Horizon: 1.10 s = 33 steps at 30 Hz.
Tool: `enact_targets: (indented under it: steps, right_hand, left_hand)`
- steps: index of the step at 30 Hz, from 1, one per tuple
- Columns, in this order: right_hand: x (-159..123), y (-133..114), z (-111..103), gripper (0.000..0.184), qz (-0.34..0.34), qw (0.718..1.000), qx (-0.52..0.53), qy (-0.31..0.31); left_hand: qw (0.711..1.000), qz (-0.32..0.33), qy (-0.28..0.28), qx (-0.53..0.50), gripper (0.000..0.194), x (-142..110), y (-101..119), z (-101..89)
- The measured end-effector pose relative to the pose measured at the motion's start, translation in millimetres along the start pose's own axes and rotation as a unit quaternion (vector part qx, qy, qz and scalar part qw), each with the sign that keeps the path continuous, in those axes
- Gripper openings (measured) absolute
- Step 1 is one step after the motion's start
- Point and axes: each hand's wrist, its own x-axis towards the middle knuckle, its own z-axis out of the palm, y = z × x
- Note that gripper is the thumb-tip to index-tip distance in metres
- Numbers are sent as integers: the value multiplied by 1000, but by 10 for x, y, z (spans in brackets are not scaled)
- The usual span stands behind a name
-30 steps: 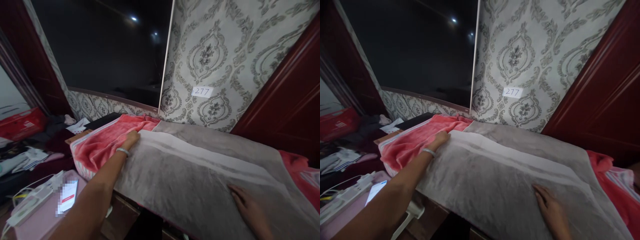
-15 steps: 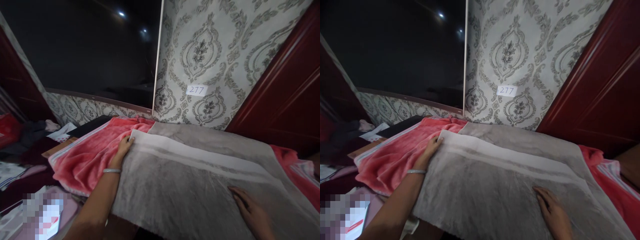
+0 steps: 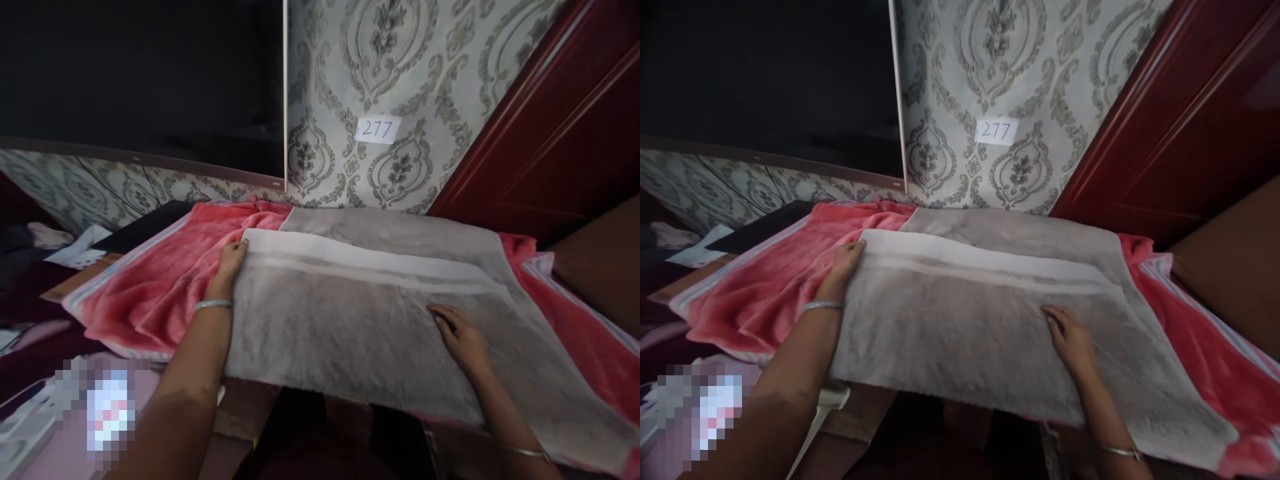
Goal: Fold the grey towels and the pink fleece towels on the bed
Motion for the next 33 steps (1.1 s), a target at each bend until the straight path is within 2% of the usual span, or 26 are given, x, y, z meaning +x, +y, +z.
enact_targets:
  steps: [4,7,9,11,15,17,19,23,28,33]
  right_hand:
    - [28,-56,-49,43,12,1000,-1,-9]
    - [36,-281,-100,43,4,1000,-11,-25]
    - [-8,-588,-107,38,-27,999,-8,-38]
    - [-110,-998,-76,31,-79,994,24,-72]
    - [-386,-1837,44,19,-175,954,134,-201]
    - [-484,-2138,107,19,-196,935,146,-259]
    - [-533,-2345,181,21,-214,924,134,-287]
    - [-577,-2595,400,27,-260,919,61,-291]
    - [-640,-2737,666,7,-268,926,-24,-266]
    - [-602,-2801,634,17,-260,936,40,-234]
  left_hand:
    - [1000,-22,8,11,30,-9,66,39]
    - [999,-28,18,16,28,-36,136,48]
    - [999,-28,26,23,28,-57,168,58]
    - [999,-25,27,31,27,-75,179,69]
    - [998,-29,15,44,25,-77,150,80]
    - [998,-36,6,45,25,-68,125,72]
    - [998,-43,-8,40,26,-59,100,59]
    - [998,-55,-28,29,27,-40,65,40]
    - [997,-57,-31,30,22,-19,91,35]
    - [998,-28,1,56,24,-48,157,-25]
